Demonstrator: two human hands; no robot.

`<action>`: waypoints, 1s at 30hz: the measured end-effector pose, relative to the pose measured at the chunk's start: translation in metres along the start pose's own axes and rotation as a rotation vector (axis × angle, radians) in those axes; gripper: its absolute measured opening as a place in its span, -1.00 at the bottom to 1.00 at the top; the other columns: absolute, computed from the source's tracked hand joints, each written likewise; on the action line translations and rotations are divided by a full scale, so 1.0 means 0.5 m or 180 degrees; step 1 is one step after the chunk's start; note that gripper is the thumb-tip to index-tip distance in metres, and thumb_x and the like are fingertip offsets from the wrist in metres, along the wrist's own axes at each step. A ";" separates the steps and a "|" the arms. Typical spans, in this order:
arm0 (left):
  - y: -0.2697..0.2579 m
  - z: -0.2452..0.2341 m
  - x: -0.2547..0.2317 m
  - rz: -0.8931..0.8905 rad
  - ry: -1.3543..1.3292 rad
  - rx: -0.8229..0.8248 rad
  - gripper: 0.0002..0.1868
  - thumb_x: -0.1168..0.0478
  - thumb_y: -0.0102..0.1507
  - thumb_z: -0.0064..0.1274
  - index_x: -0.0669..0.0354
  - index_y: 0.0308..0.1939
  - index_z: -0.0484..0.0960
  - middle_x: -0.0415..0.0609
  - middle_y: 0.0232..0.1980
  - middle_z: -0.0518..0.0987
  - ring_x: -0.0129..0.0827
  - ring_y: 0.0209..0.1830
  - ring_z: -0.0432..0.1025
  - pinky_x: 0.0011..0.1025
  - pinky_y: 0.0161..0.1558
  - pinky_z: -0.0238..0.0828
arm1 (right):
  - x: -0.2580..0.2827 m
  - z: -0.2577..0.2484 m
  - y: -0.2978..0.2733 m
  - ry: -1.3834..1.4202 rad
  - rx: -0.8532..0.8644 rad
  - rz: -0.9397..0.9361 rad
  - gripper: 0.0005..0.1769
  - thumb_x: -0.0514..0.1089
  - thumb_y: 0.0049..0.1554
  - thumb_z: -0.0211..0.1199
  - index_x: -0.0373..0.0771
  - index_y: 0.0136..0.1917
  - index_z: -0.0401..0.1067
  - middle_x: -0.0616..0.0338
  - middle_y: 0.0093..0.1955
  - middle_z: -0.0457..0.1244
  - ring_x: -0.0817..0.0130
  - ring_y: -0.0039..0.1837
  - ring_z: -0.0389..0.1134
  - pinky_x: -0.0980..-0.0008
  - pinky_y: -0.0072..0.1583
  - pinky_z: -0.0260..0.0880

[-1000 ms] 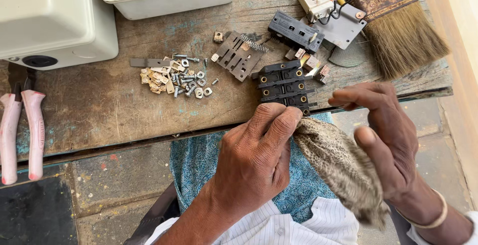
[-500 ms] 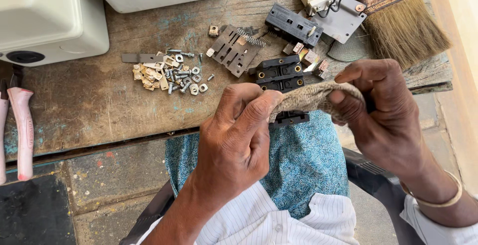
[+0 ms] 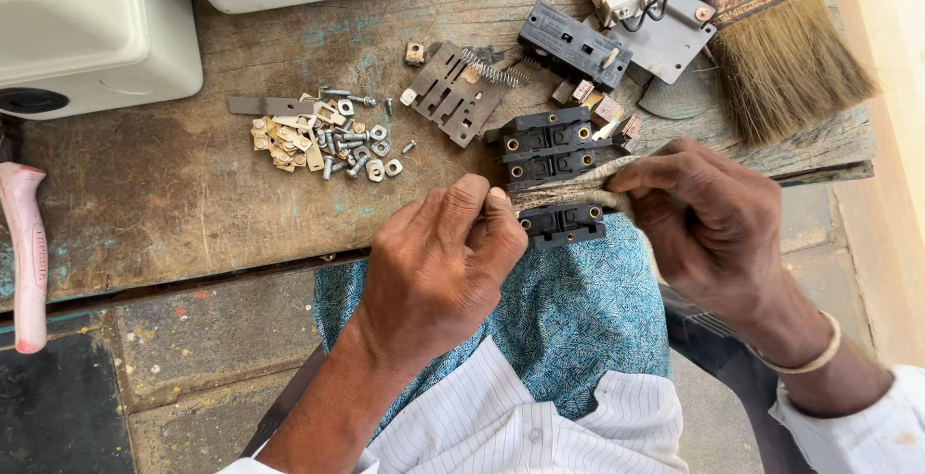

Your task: The person picks up various small metal electrical parts from a workbench and wipes them one by one using a cloth, then uses the cloth to wipe the interior of a larger black electrical component.

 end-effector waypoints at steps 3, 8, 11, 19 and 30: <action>0.003 -0.001 -0.006 0.0147 0.0208 -0.0073 -0.84 0.38 0.37 0.14 0.34 -0.03 0.49 0.11 -0.03 0.50 -0.33 -0.22 0.52 -0.35 -0.31 0.51 | 0.012 0.002 0.002 0.0120 -0.0206 -0.0152 -0.82 -0.51 0.26 0.23 -0.29 0.02 0.45 0.19 -0.19 0.30 0.53 -0.29 0.27 0.52 -0.24 0.24; 0.015 -0.019 -0.011 -0.0032 0.0081 -0.0146 -0.72 0.43 0.18 0.07 0.40 -0.03 0.50 0.15 -0.10 0.50 -0.23 -0.29 0.50 -0.29 -0.37 0.46 | 0.103 -0.004 0.006 -0.1438 -0.0226 -0.0724 -0.80 -0.35 0.09 0.20 -0.34 0.02 0.50 0.04 -0.08 0.31 0.19 -0.01 0.30 0.18 0.00 0.33; 0.016 -0.023 -0.014 -0.0071 -0.0093 -0.0103 -0.67 0.41 0.13 0.06 0.43 -0.02 0.49 0.19 -0.11 0.50 -0.18 -0.29 0.49 -0.25 -0.36 0.45 | 0.133 -0.013 0.008 -0.2183 -0.0417 -0.0880 -0.80 -0.16 0.08 0.31 -0.32 -0.05 0.53 -0.06 0.01 0.31 0.04 0.11 0.27 0.02 0.13 0.33; 0.006 -0.014 0.002 -0.0067 -0.0102 0.0106 -0.75 0.44 0.30 0.07 0.35 0.06 0.48 0.17 -0.01 0.52 -0.19 -0.17 0.52 -0.26 -0.23 0.50 | 0.147 0.041 0.030 -0.1384 0.0060 -0.1486 -0.42 0.16 -0.05 0.56 -0.28 0.07 0.55 0.07 0.05 0.31 0.06 0.15 0.30 0.14 0.16 0.38; -0.018 -0.004 0.029 -0.0307 -0.0732 -0.0023 -0.71 0.45 0.39 0.07 0.26 0.18 0.45 0.06 -0.09 0.55 -0.26 -0.30 0.52 -0.33 -0.37 0.45 | 0.150 0.041 0.040 -0.1276 0.0130 -0.1452 -0.44 0.11 -0.08 0.58 -0.32 0.02 0.54 0.03 0.00 0.27 0.05 0.09 0.35 0.16 0.08 0.45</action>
Point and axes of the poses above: each hand's wrist, its own y-axis towards the middle knuckle, its own z-axis out of the palm, x = y × z, the point moved 9 cm from there along y, towards the middle knuckle
